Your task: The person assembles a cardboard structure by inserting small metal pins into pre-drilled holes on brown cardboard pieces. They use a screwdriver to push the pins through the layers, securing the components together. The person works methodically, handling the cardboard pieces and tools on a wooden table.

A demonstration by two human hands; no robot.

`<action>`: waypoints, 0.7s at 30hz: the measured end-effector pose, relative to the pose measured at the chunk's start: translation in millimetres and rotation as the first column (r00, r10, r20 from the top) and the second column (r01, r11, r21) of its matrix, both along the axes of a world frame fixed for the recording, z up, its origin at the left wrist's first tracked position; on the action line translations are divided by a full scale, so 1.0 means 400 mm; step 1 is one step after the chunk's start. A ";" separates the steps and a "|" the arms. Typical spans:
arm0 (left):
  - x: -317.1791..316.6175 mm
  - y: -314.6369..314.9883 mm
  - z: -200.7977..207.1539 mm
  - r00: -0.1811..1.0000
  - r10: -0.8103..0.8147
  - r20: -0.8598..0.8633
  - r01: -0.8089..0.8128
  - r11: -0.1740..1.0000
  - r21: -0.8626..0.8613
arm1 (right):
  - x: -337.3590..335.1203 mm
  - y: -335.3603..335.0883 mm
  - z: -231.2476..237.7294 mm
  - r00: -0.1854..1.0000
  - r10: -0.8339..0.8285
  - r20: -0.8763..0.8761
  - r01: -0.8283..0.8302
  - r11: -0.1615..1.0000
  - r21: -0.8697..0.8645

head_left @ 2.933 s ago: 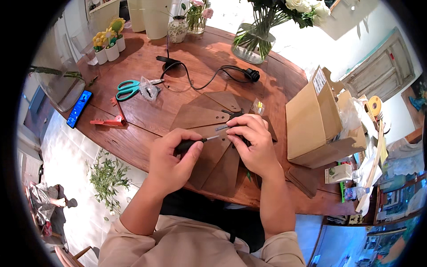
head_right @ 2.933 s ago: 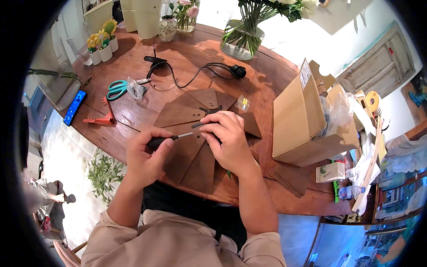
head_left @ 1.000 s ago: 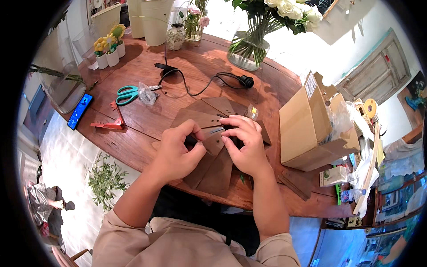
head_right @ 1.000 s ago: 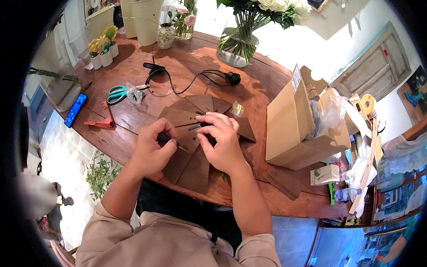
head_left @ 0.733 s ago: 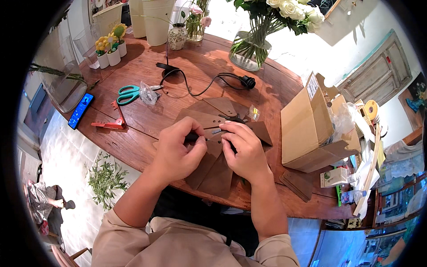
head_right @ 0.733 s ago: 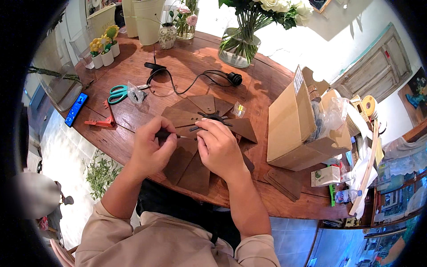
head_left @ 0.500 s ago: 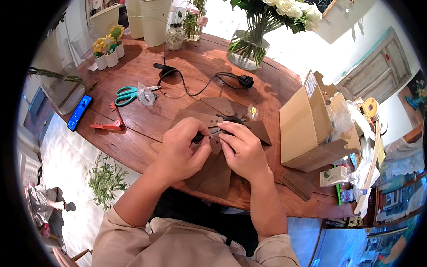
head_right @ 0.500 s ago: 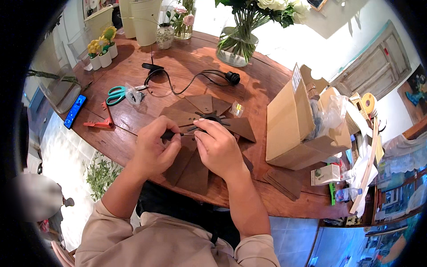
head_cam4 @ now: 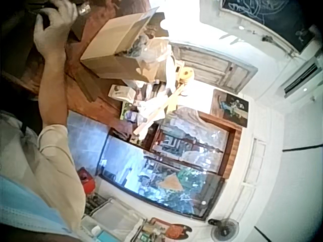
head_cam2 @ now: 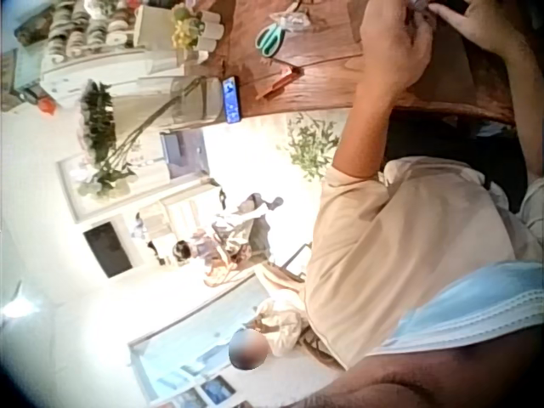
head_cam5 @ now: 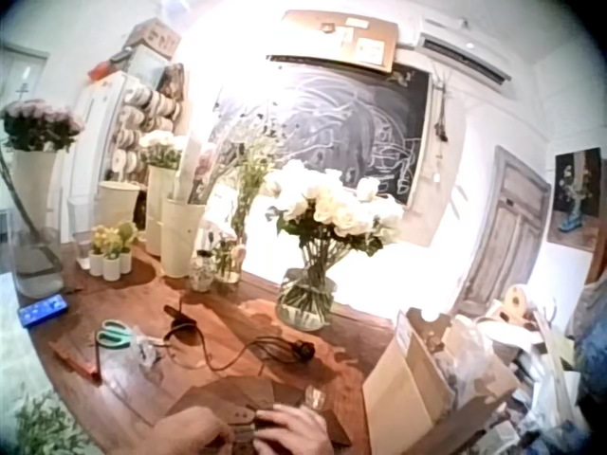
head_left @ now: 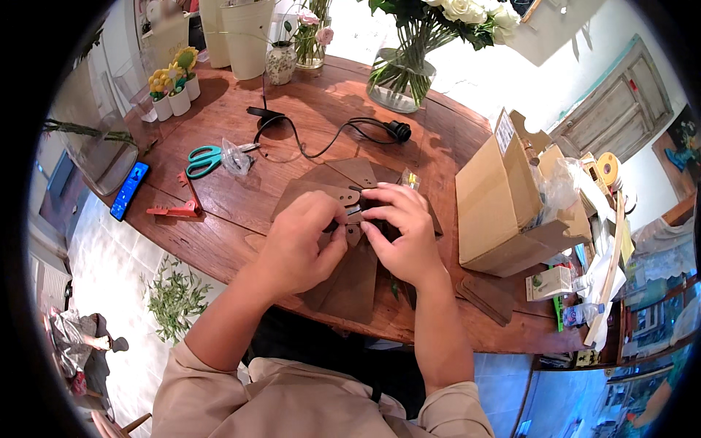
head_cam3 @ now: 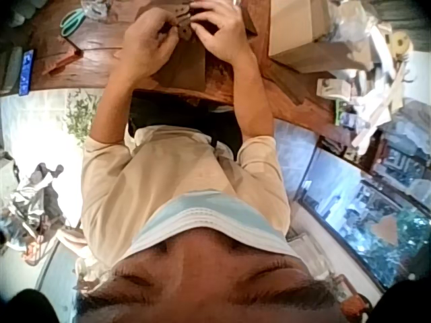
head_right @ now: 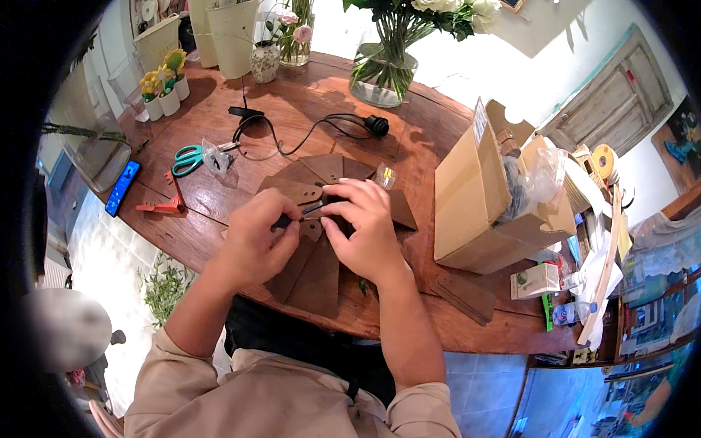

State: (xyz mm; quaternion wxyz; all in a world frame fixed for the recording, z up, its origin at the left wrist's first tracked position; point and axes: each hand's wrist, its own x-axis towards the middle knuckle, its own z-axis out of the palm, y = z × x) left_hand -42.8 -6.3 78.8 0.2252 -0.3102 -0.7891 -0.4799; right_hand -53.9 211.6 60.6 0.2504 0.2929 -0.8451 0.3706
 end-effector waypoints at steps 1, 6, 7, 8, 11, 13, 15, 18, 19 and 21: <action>-0.001 -0.004 0.005 1.000 -0.012 -0.028 0.010 0.998 -0.060 | 0.007 0.004 0.006 0.997 -0.065 0.042 0.064 0.998 0.021; -0.002 -0.001 0.031 1.000 -0.025 0.008 0.026 0.988 -0.152 | 0.011 0.008 0.006 0.978 -0.189 0.091 0.184 0.981 0.055; -0.004 -0.002 0.033 0.999 -0.043 -0.027 0.038 0.985 -0.167 | 0.010 0.006 0.003 0.978 -0.189 0.091 0.185 0.981 0.050; -0.005 -0.001 0.035 0.996 -0.064 -0.060 0.052 0.982 -0.180 | 0.009 0.005 -0.002 0.974 -0.211 0.083 0.206 0.976 0.066; -0.005 -0.003 0.030 0.997 -0.059 -0.047 0.049 0.980 -0.192 | 0.004 0.002 -0.018 0.965 -0.246 0.094 0.240 0.968 0.067; 0.000 0.000 0.029 0.998 -0.054 -0.011 0.052 0.985 -0.164 | 0.005 0.000 -0.021 0.960 -0.258 0.111 0.254 0.966 0.054; 0.002 -0.001 0.030 0.999 -0.047 0.027 0.051 0.989 -0.140 | 0.006 -0.004 -0.023 0.954 -0.269 0.136 0.265 0.963 0.049; 0.005 -0.002 0.040 0.996 -0.017 0.085 0.032 0.984 -0.177 | 0.002 -0.001 -0.025 0.956 -0.237 0.172 0.237 0.971 0.023; 0.003 -0.003 0.047 0.995 -0.004 0.097 0.026 0.974 -0.226 | 0.002 -0.001 -0.025 0.956 -0.236 0.172 0.236 0.971 0.022; -0.003 0.000 0.066 0.994 0.008 0.108 0.022 0.962 -0.273 | 0.003 0.002 -0.025 0.953 -0.224 0.204 0.227 0.974 0.010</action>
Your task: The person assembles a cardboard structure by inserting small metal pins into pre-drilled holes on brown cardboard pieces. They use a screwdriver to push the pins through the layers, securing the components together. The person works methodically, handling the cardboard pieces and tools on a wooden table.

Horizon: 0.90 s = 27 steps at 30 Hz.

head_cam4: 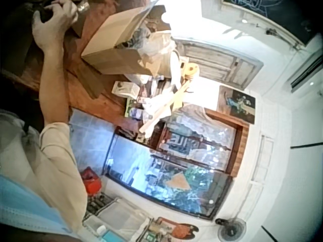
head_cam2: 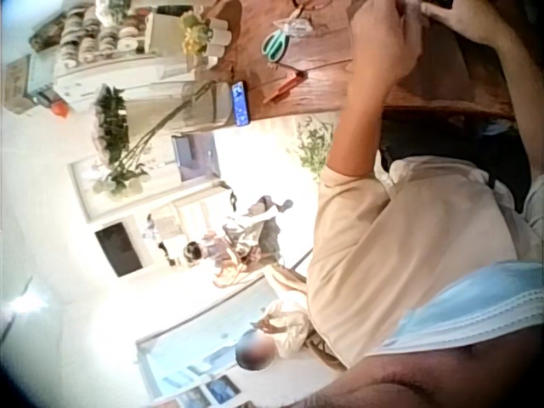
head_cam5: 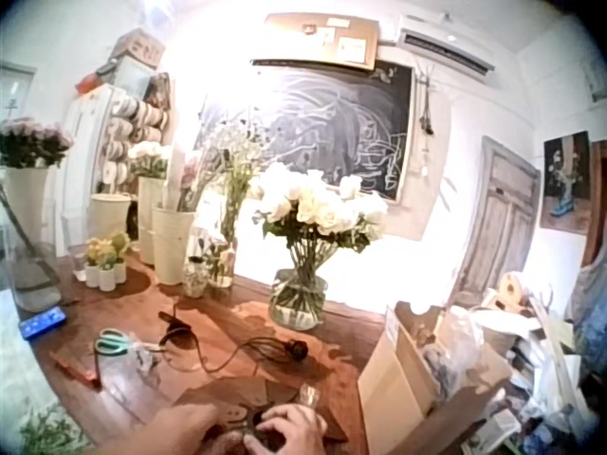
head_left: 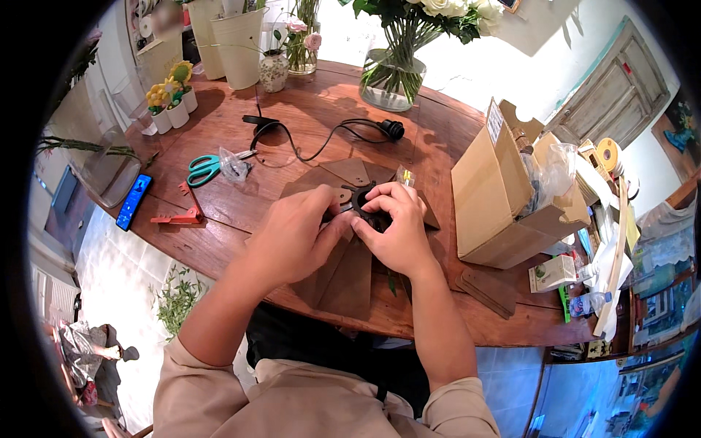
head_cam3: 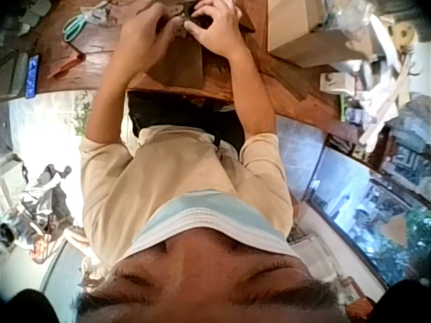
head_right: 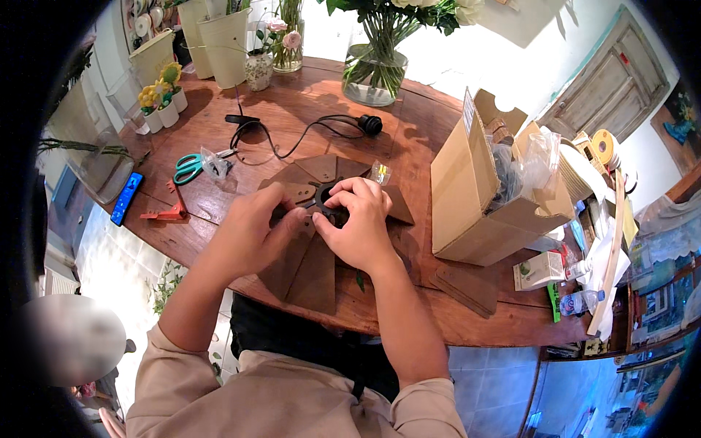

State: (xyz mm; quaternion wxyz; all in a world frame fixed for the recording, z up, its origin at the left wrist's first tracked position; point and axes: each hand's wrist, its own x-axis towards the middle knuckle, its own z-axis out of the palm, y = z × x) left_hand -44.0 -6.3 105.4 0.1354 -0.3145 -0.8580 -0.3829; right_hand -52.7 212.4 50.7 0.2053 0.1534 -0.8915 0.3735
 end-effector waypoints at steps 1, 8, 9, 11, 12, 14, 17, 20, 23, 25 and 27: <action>-0.004 0.002 0.015 0.999 0.017 0.030 -0.014 0.995 -0.095 | -0.001 0.002 -0.002 1.000 0.000 0.000 0.000 1.000 -0.001; -0.029 0.002 0.059 0.963 -0.236 -0.129 0.198 0.948 -0.250 | -0.008 0.010 -0.008 1.000 0.031 0.003 -0.031 0.999 -0.028; -0.026 0.002 0.065 0.963 -0.237 -0.130 0.198 0.946 -0.256 | -0.009 0.008 -0.009 0.999 0.040 0.001 -0.040 0.999 -0.036; -0.020 0.008 0.075 0.971 -0.203 -0.126 0.159 0.942 -0.295 | -0.008 0.005 -0.011 0.999 0.034 0.005 -0.033 0.998 -0.044; -0.019 0.012 0.080 0.970 -0.208 -0.127 0.162 0.941 -0.298 | -0.007 0.006 -0.012 1.000 0.028 0.011 -0.027 0.999 -0.046; -0.018 0.020 0.092 0.997 0.015 0.070 0.022 0.868 -0.496 | -0.013 0.011 -0.015 0.999 0.024 -0.046 -0.025 0.999 -0.035; -0.028 0.006 0.082 0.949 -0.277 -0.150 0.207 0.907 -0.365 | -0.015 0.011 -0.017 0.996 0.017 -0.089 -0.021 0.999 -0.049; -0.038 -0.011 0.089 0.937 -0.316 -0.148 0.245 0.898 -0.366 | -0.018 0.005 -0.025 0.995 0.020 -0.096 -0.027 0.996 -0.080; -0.035 -0.003 0.086 0.965 -0.262 -0.032 0.245 0.932 -0.266 | -0.021 0.007 -0.032 0.993 0.032 -0.117 -0.043 0.995 -0.093; -0.029 0.015 0.101 0.994 -0.102 0.033 0.107 0.907 -0.408 | -0.023 0.013 -0.035 0.993 0.032 -0.115 -0.045 0.993 -0.110; -0.029 0.019 0.108 0.995 0.073 0.066 -0.024 0.830 -0.557 | -0.026 0.016 -0.039 0.996 0.079 -0.049 -0.085 0.984 -0.154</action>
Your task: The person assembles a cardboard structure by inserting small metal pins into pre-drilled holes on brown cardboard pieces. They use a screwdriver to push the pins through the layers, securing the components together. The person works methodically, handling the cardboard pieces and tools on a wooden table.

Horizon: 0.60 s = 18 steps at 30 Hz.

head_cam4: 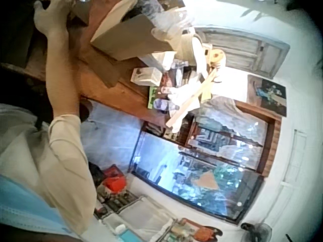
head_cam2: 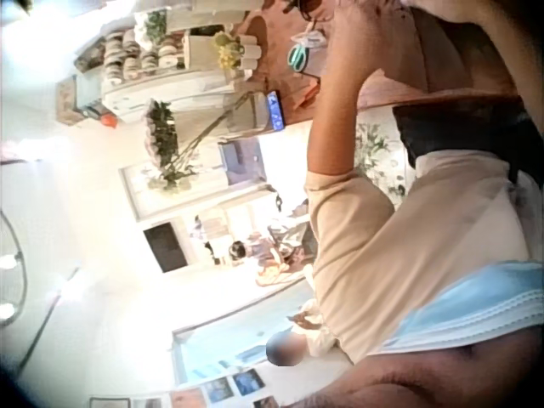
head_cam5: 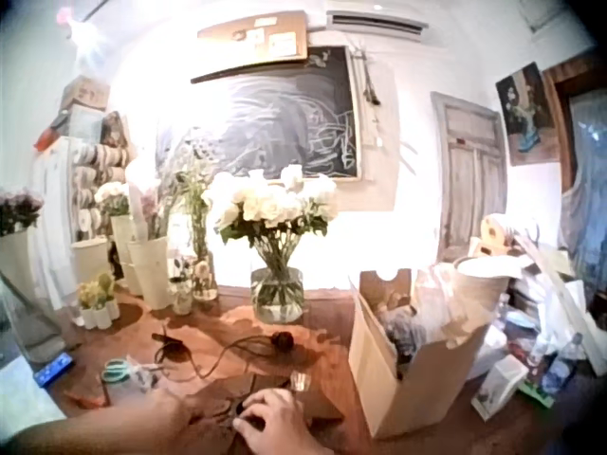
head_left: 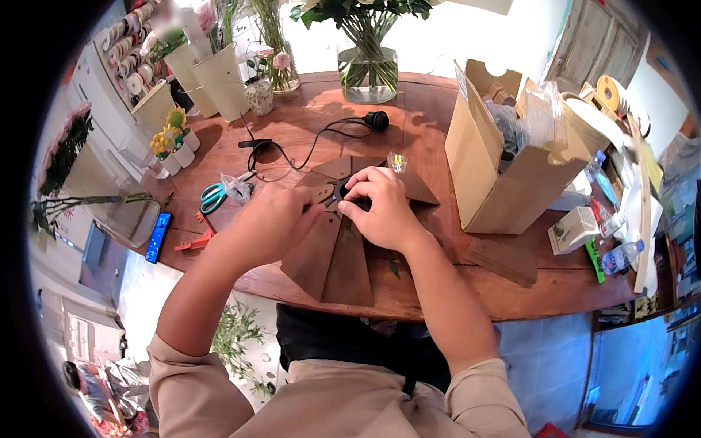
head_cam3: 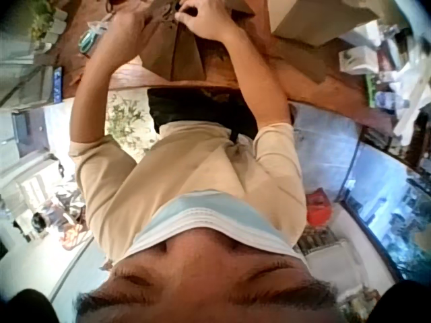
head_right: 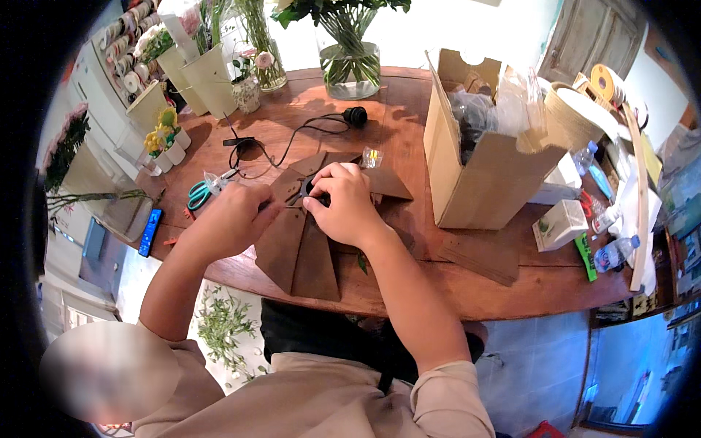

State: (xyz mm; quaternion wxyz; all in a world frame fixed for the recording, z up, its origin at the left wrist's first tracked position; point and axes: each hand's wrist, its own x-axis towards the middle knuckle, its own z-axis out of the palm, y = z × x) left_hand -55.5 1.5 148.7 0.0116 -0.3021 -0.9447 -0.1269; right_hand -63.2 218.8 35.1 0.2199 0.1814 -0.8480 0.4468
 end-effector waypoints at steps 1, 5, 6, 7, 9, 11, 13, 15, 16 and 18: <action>-0.009 -0.006 -0.002 0.982 -0.179 -0.055 0.181 0.983 0.025 | -0.001 0.001 -0.002 1.000 -0.007 0.000 0.007 1.000 -0.019; -0.028 -0.013 0.043 0.845 -0.524 -0.112 0.506 0.849 -0.151 | 0.000 -0.005 -0.001 1.000 -0.004 -0.013 0.004 1.000 0.004; -0.028 -0.008 0.042 0.838 -0.535 -0.106 0.515 0.840 -0.170 | 0.000 -0.005 -0.001 1.000 -0.002 -0.005 0.002 0.999 0.033; -0.026 -0.004 0.033 0.878 -0.472 -0.080 0.468 0.881 -0.070 | -0.003 -0.003 0.001 1.000 -0.013 -0.011 0.013 1.000 0.015; -0.026 0.007 0.039 0.909 -0.414 -0.040 0.415 0.910 0.010 | -0.004 -0.002 0.001 0.999 0.034 -0.010 -0.033 0.999 0.042; -0.033 0.019 0.059 0.984 -0.016 0.179 0.053 0.978 -0.202 | 0.007 -0.008 0.004 1.000 0.018 0.011 -0.019 0.998 0.053; -0.050 0.003 0.036 0.965 -0.244 0.091 0.255 0.957 -0.140 | 0.011 -0.017 0.004 0.999 0.001 0.034 -0.003 0.998 0.063; -0.055 0.005 0.047 0.889 -0.457 -0.009 0.455 0.886 -0.094 | 0.005 -0.023 0.007 0.998 0.039 0.043 -0.046 0.984 0.170; -0.055 0.012 0.060 0.854 -0.519 -0.019 0.505 0.838 -0.205 | 0.003 -0.024 0.008 0.999 0.030 0.037 -0.035 0.988 0.152; -0.054 0.020 0.069 0.812 -0.583 -0.023 0.546 0.773 -0.322 | -0.002 -0.025 0.010 0.999 0.036 0.015 -0.038 0.982 0.187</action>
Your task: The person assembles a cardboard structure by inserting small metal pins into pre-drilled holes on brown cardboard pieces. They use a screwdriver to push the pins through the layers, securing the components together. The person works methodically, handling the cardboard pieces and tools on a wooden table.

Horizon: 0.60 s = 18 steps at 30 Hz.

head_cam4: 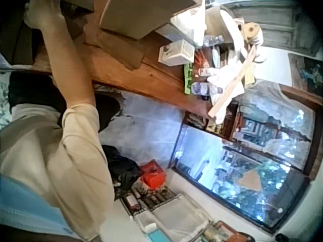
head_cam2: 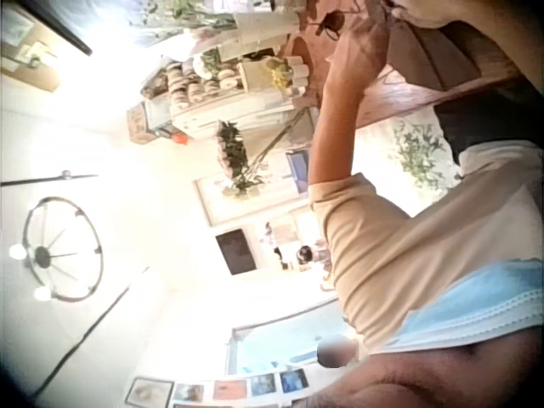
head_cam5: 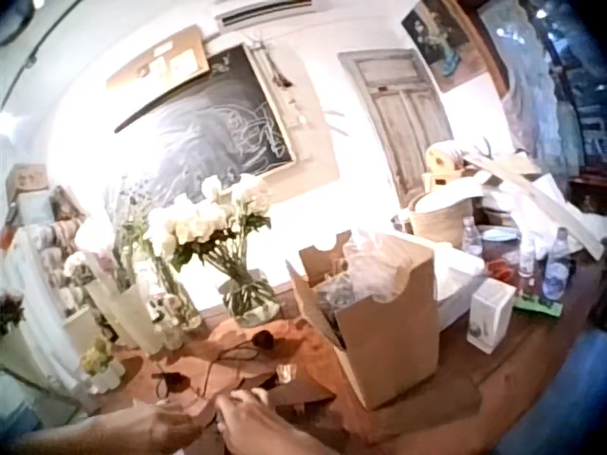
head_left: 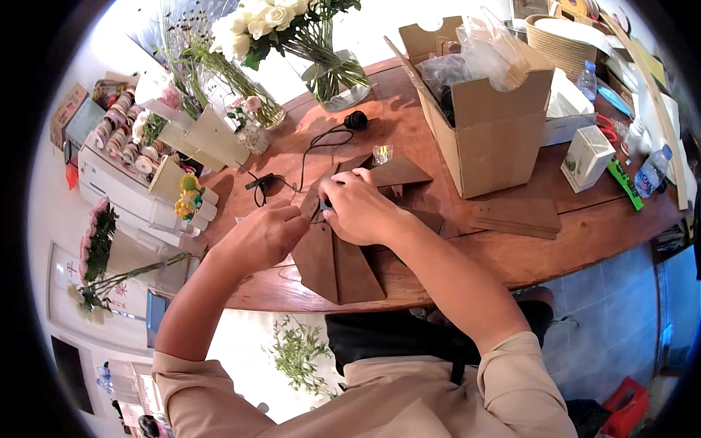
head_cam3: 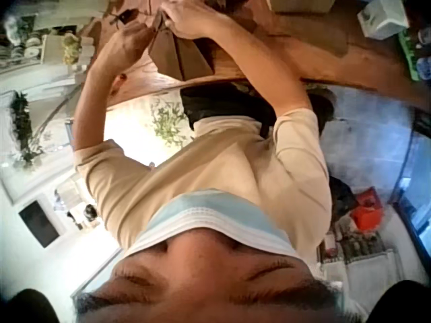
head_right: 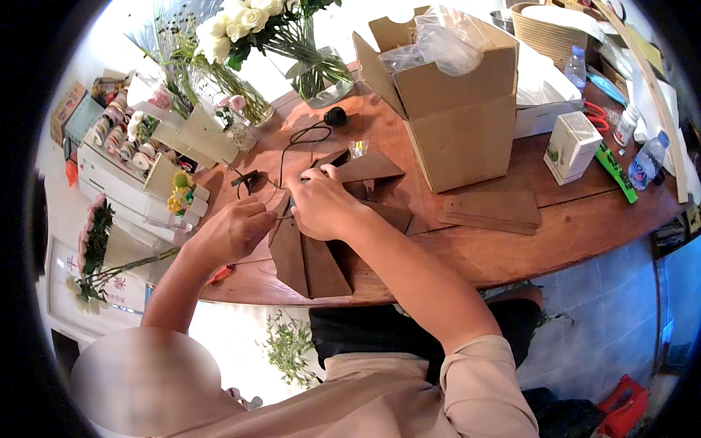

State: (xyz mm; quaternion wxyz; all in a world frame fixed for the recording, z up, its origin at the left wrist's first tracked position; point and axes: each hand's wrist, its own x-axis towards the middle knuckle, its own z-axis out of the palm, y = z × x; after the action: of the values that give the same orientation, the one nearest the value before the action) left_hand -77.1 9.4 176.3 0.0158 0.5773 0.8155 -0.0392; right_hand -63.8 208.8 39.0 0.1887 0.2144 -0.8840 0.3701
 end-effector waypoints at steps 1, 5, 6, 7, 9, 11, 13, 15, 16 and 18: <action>-0.002 -0.003 -0.010 0.998 0.036 0.048 -0.039 0.997 0.062 | -0.001 -0.003 0.001 1.000 -0.006 -0.005 0.006 1.000 -0.013; 0.015 0.046 0.003 0.802 0.488 0.343 -0.511 0.859 -0.027 | -0.013 0.000 0.012 0.998 0.055 -0.023 -0.058 0.990 -0.128; 0.008 0.049 -0.002 0.615 0.665 0.424 -0.664 0.726 -0.177 | -0.018 -0.002 0.017 0.995 0.079 0.062 -0.070 0.989 -0.133; 0.005 0.045 -0.004 0.617 0.666 0.418 -0.663 0.727 -0.180 | -0.024 -0.006 0.023 0.995 0.076 0.059 -0.067 0.988 -0.140; -0.002 0.022 -0.013 0.924 0.339 0.177 -0.333 0.941 -0.065 | -0.031 -0.013 0.039 0.965 0.088 0.245 -0.076 0.995 -0.060; -0.014 0.003 -0.027 0.990 0.139 -0.028 -0.141 0.982 -0.123 | -0.028 -0.014 0.039 0.964 0.086 0.252 -0.066 0.994 -0.085; -0.015 -0.004 -0.029 0.972 -0.089 -0.216 0.040 0.975 -0.218 | -0.025 -0.016 0.037 0.963 0.083 0.256 -0.057 0.992 -0.109; -0.009 0.006 -0.024 0.958 -0.134 -0.253 0.076 0.972 -0.224 | -0.025 -0.016 0.035 0.969 0.065 0.240 -0.039 0.993 -0.112; -0.001 0.020 -0.017 0.957 -0.133 -0.258 0.075 0.972 -0.224 | -0.026 -0.014 0.034 0.970 0.065 0.235 -0.039 0.993 -0.112; 0.023 0.062 -0.003 0.622 0.721 0.305 -0.692 0.689 -0.218 | -0.022 -0.012 0.032 0.962 0.091 0.259 -0.065 0.992 -0.106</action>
State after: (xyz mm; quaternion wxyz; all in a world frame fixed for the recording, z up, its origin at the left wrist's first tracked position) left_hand -68.1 34.1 175.0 0.2048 0.2058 0.9558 0.0465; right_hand -72.8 204.1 51.6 0.0651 0.1889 -0.8732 0.4445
